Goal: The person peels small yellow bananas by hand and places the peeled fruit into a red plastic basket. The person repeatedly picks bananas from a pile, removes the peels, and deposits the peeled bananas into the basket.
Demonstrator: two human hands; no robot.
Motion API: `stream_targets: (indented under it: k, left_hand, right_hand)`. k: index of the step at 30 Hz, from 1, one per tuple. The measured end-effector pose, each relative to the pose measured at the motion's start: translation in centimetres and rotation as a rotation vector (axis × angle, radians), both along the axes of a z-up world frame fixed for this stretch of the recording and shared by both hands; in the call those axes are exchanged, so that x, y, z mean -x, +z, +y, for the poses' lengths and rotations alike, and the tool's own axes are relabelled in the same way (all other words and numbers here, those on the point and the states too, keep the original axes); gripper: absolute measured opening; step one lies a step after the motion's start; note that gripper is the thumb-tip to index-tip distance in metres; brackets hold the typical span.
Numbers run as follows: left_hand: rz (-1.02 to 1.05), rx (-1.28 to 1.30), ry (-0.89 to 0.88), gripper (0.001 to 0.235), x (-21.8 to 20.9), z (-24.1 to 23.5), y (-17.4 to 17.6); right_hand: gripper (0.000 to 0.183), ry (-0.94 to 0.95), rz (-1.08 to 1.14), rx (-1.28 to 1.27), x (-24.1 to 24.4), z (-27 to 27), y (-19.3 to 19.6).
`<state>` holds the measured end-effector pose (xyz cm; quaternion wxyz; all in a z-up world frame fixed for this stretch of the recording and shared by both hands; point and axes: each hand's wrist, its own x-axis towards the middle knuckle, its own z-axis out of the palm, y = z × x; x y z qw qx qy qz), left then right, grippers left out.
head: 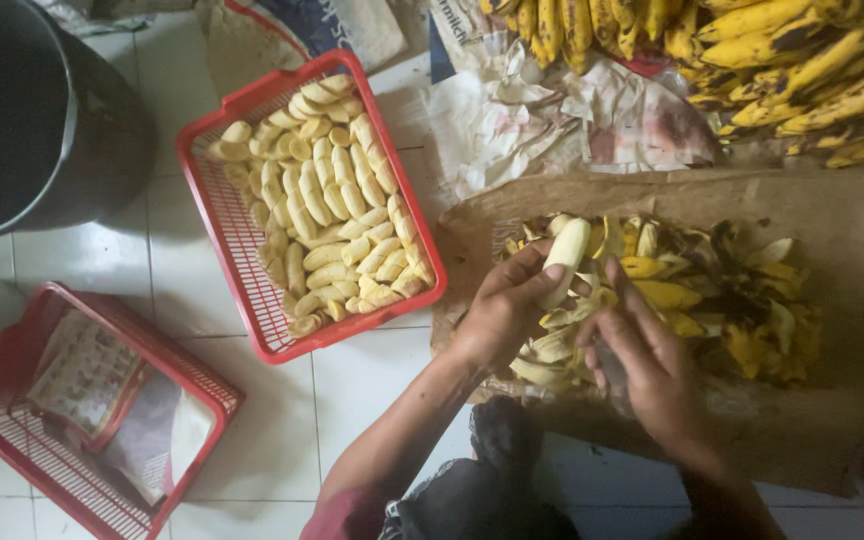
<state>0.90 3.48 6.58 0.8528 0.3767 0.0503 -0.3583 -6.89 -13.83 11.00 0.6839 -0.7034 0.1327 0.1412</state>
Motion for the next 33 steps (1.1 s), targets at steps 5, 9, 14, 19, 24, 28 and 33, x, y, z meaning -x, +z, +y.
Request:
stream_targets:
  k: [5, 9, 14, 19, 24, 28, 33]
  left_hand:
    - [-0.209, -0.125, 0.005, 0.046, 0.2, 0.0, 0.8]
    - [-0.213, -0.178, -0.028, 0.047, 0.6, 0.2, 0.8]
    - [-0.161, -0.184, -0.020, 0.046, 0.8, 0.0, 0.5]
    - [-0.084, -0.242, 0.004, 0.039, 1.5, -0.5, -0.5]
    - [0.150, -0.151, 0.192, 0.029, 0.8, -0.8, -3.0]
    - [0.212, -0.008, 0.242, 0.023, 0.5, -0.1, -3.2]
    - [0.233, 0.002, 0.211, 0.025, 0.7, -0.1, -2.3]
  right_hand:
    - [0.072, -0.010, 0.053, 0.010, -0.5, 1.4, 0.4]
    - [0.071, -0.008, -0.010, -0.006, -0.7, 1.7, 0.0]
    - [0.072, -0.002, 0.025, 0.040, -0.9, 1.4, -0.8]
    - [0.063, 0.008, 0.119, -0.039, -1.2, 1.2, -2.8]
    - [0.074, 0.008, 0.315, 0.075, 0.4, 1.9, -3.1]
    - [0.076, 0.096, 0.236, -0.016, 0.9, 2.5, -3.0]
    - [0.074, 0.091, 0.228, 0.017, 0.5, 3.3, -2.9]
